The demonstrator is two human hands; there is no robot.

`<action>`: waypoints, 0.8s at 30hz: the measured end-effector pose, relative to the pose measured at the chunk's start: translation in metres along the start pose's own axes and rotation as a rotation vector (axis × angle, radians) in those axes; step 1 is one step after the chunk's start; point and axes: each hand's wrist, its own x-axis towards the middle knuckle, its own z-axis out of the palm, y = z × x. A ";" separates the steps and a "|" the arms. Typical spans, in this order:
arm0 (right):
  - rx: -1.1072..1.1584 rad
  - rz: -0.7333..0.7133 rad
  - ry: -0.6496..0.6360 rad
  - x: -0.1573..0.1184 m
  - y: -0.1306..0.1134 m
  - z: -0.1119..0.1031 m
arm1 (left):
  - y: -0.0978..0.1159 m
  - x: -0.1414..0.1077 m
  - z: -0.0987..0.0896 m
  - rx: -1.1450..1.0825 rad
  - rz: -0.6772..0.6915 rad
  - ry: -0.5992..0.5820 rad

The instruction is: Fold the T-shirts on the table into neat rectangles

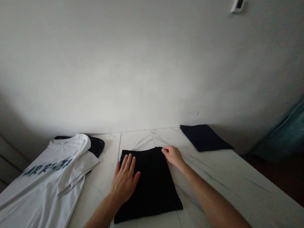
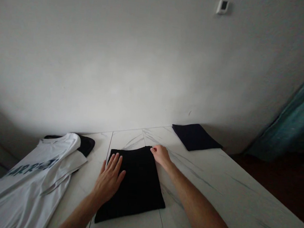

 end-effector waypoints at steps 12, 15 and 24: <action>0.188 0.099 -0.023 0.017 -0.004 0.004 | 0.028 0.009 0.010 -0.056 0.052 -0.054; 0.264 0.087 -0.007 0.017 -0.003 0.006 | 0.029 0.006 0.013 -0.055 0.044 -0.078; 0.606 0.222 0.015 0.024 0.001 0.023 | 0.030 0.007 0.011 -0.031 0.050 -0.062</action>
